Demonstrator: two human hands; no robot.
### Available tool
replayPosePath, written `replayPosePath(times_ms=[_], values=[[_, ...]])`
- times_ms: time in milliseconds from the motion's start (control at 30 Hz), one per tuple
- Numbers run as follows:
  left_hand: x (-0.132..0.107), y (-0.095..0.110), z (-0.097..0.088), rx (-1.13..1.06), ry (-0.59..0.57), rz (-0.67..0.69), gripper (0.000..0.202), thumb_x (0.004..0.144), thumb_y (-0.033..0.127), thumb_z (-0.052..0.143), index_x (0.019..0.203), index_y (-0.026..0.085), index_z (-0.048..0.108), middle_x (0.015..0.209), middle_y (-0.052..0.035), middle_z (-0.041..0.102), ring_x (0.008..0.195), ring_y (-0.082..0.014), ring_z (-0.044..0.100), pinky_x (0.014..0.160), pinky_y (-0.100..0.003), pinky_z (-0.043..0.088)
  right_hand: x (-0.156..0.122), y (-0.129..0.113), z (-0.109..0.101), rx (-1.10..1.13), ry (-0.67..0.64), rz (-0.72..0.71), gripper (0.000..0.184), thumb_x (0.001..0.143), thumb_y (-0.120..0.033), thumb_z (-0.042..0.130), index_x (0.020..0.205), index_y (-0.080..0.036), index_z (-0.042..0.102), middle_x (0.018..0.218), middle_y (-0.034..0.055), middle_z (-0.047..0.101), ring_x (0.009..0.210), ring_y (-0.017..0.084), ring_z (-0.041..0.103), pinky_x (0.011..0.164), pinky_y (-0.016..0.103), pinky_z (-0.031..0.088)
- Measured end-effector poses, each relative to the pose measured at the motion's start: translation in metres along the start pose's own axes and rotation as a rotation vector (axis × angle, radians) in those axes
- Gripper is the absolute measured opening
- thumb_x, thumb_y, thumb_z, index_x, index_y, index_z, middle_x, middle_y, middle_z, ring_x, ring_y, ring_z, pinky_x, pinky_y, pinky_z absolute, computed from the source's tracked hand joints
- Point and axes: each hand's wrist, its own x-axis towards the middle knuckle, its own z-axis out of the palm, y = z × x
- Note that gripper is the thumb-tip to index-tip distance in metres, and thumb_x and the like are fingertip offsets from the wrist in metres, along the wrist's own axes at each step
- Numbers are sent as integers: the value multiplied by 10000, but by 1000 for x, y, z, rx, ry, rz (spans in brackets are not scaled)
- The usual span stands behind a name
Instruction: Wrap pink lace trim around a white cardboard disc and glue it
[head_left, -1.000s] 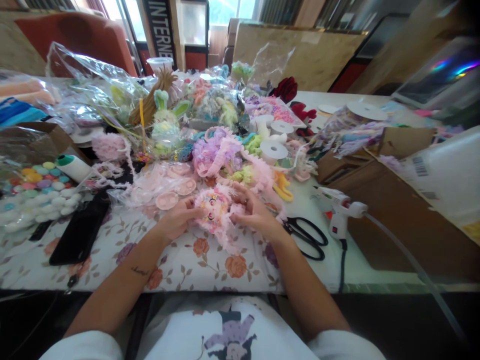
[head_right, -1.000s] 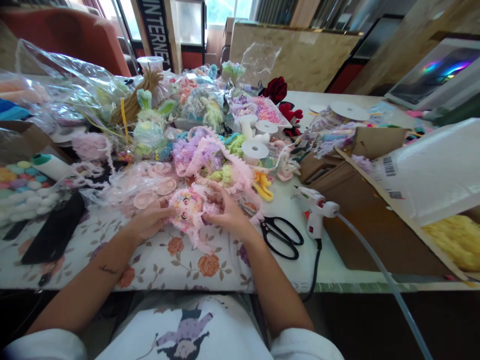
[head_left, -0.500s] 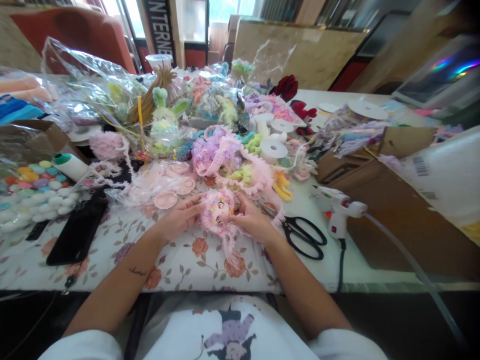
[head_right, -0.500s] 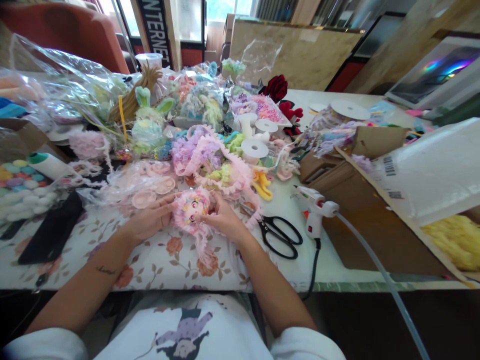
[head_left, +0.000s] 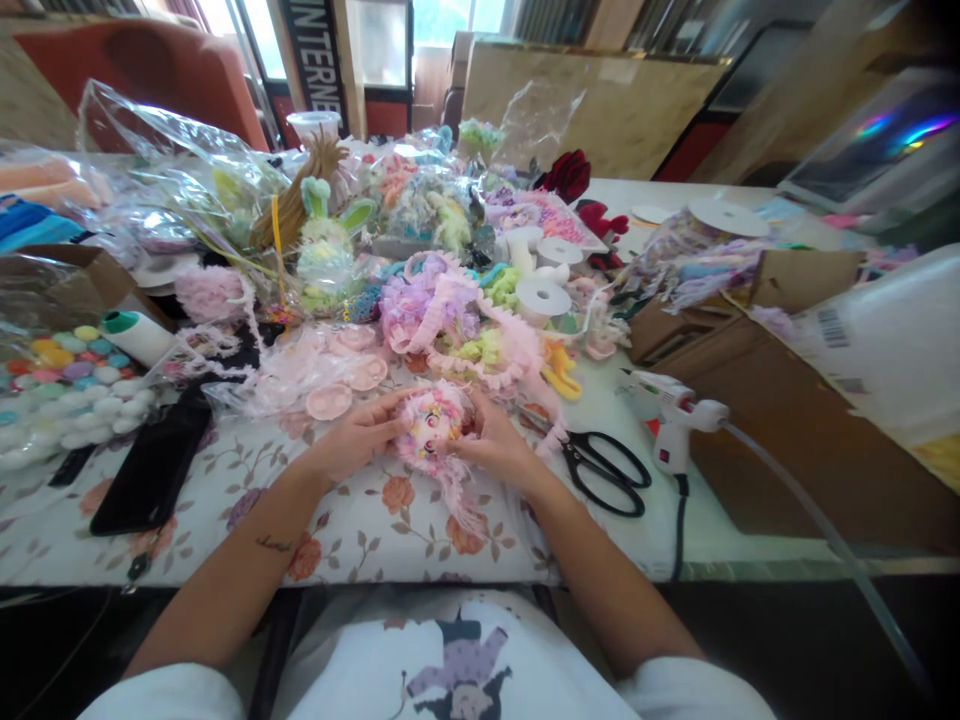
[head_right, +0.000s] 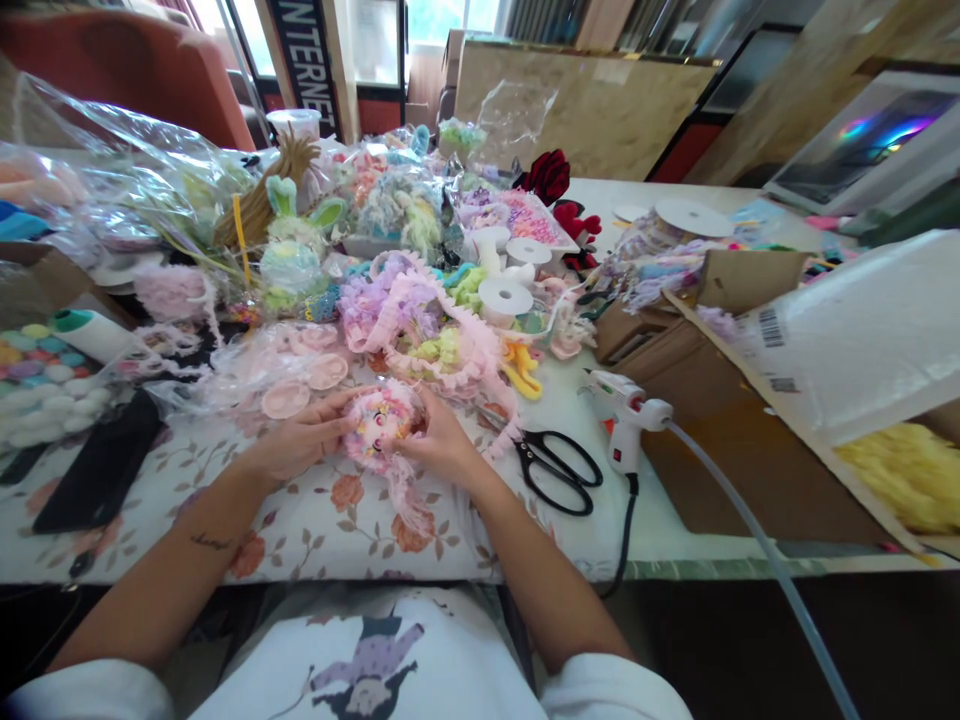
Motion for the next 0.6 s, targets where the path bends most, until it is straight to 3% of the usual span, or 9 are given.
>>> replayPosePath(times_ms=[467, 533, 600], values=[[0, 3, 2, -21, 14, 50, 538, 845, 348, 650, 1354, 272, 494, 1206, -100, 642, 976, -223, 654, 797, -340, 549, 1, 0, 0, 130, -20, 76, 712, 638, -326, 831, 1259, -211, 503, 936, 6, 633, 714, 124, 581, 589, 218, 477], [2, 1, 1, 2, 63, 72, 508, 872, 405, 596, 1345, 250, 496, 1182, -111, 648, 963, -225, 657, 778, -347, 557, 1, -1, 0, 192, -17, 105, 725, 635, -308, 835, 1267, -222, 490, 937, 3, 637, 741, 136, 600, 619, 232, 495], [5, -1, -1, 87, 201, 174, 459, 902, 429, 528, 1314, 228, 514, 1125, -109, 663, 929, -212, 663, 758, -346, 562, 2, -3, 0, 309, -15, 138, 766, 625, -289, 840, 1291, -243, 464, 957, 3, 650, 781, 156, 627, 655, 252, 517]])
